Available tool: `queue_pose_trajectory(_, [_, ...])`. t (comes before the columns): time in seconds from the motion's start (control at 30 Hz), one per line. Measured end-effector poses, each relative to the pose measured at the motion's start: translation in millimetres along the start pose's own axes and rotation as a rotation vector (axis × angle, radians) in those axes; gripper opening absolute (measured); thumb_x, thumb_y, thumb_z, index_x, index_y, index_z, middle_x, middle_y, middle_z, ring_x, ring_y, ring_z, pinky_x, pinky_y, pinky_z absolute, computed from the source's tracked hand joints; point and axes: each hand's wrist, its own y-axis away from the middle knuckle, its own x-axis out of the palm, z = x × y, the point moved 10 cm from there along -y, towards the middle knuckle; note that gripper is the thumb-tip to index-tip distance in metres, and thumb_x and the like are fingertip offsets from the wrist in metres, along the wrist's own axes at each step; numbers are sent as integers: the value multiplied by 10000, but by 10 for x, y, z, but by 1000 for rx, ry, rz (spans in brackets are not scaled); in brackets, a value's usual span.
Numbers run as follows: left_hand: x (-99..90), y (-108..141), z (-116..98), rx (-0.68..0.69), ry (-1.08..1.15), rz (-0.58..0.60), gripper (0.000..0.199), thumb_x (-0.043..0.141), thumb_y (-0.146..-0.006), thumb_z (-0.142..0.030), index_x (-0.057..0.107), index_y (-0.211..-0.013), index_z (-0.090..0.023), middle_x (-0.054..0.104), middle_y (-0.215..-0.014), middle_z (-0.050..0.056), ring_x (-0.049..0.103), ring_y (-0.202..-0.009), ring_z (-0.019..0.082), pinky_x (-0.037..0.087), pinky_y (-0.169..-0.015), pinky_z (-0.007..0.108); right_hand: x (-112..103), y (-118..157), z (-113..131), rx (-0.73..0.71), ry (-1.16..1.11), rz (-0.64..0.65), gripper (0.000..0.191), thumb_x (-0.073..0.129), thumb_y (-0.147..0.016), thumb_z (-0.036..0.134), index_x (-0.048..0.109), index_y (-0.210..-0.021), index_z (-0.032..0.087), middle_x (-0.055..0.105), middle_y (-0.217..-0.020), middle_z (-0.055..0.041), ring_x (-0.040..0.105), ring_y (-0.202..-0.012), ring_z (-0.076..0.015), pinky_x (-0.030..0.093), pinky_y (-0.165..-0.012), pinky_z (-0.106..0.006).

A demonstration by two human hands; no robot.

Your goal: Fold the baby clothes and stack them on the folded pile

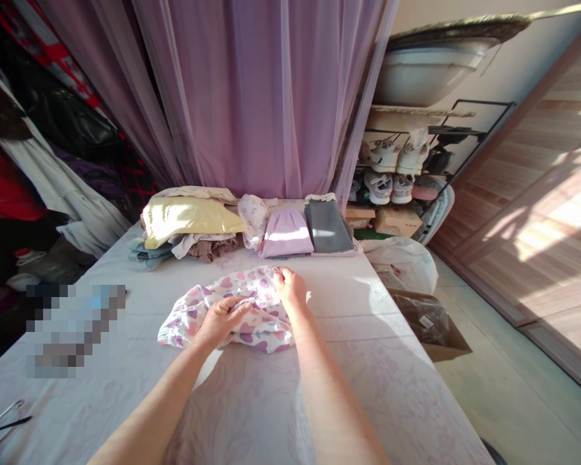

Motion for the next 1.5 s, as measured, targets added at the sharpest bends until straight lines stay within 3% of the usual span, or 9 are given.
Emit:
queue_pose_trajectory(0.13, [74, 40, -46, -4, 242, 5, 416, 703, -717, -567, 764, -878, -188, 743, -801, 42, 663, -770, 193, 531, -710, 287, -131, 382, 45, -38, -428, -45, 403, 506, -872, 499, 627, -1087, 180, 672, -684, -9, 596, -608, -162, 446, -587, -254])
queue_pose_trajectory(0.23, [119, 109, -191, 43, 406, 48, 436, 744, -695, -567, 745, -889, -176, 702, -766, 31, 605, -696, 153, 504, -649, 266, -119, 611, 219, -72, -567, 59, 329, 587, -835, 477, 602, -994, 189, 694, -753, -27, 631, -662, -162, 474, -614, -253])
queue_pose_trajectory(0.37, [62, 201, -355, 72, 453, 70, 405, 700, -753, -574, 729, -864, -186, 614, -667, -3, 501, -574, 108, 431, -523, 228, -210, 722, 490, -127, -589, 134, 267, 570, -868, 460, 617, -857, 198, 666, -732, -10, 610, -667, -147, 472, -609, -239])
queue_pose_trajectory(0.63, [-161, 241, -575, 165, 463, -34, 327, 703, -777, -521, 727, -851, -203, 684, -879, 44, 604, -802, 160, 499, -676, 251, -405, 821, 782, -190, -563, 149, 219, 573, -881, 403, 665, -903, 206, 699, -817, -19, 638, -747, -154, 505, -683, -244])
queue_pose_trajectory(0.83, [-180, 228, -490, 116, 490, -48, 534, 745, -734, -514, 682, -1183, -231, 618, -767, -8, 520, -635, 97, 444, -561, 205, -413, 874, 881, -234, -538, 165, 175, 560, -888, 332, 686, -912, 213, 691, -803, -16, 625, -726, -144, 499, -668, -234])
queue_pose_trajectory(1.0, [-204, 235, -545, 106, 406, -42, 443, 730, -712, -574, 742, -961, -208, 697, -889, 46, 604, -771, 155, 504, -656, 249, -451, 888, 950, -277, -526, 155, 161, 552, -871, 287, 692, -899, 214, 695, -812, -19, 622, -726, -142, 498, -661, -230])
queue_pose_trajectory(1.17, [-291, 256, -657, 167, 306, -78, 351, 689, -772, -548, 709, -823, -201, 643, -745, 13, 547, -658, 124, 462, -586, 228, -411, 894, 906, -223, -559, 242, 188, 571, -878, 330, 697, -952, 211, 709, -831, -14, 629, -718, -140, 502, -644, -225])
queue_pose_trajectory(1.37, [-743, 268, -631, 260, 305, -344, 321, 683, -797, -529, 668, -822, -209, 556, -1346, 86, 537, -1206, 231, 492, -880, 279, -207, 947, 647, -95, -527, 530, 204, 653, -790, 287, 731, -961, 208, 722, -755, -2, 633, -609, -155, 477, -520, -221])
queue_pose_trajectory(1.5, [-886, 235, -463, 200, 522, -388, 308, 689, -811, -505, 626, -916, -223, 674, -1121, 46, 629, -928, 151, 505, -725, 208, -287, 858, 515, -67, -469, 441, 212, 685, -744, 283, 718, -938, 205, 699, -742, 6, 613, -647, -154, 492, -576, -233])
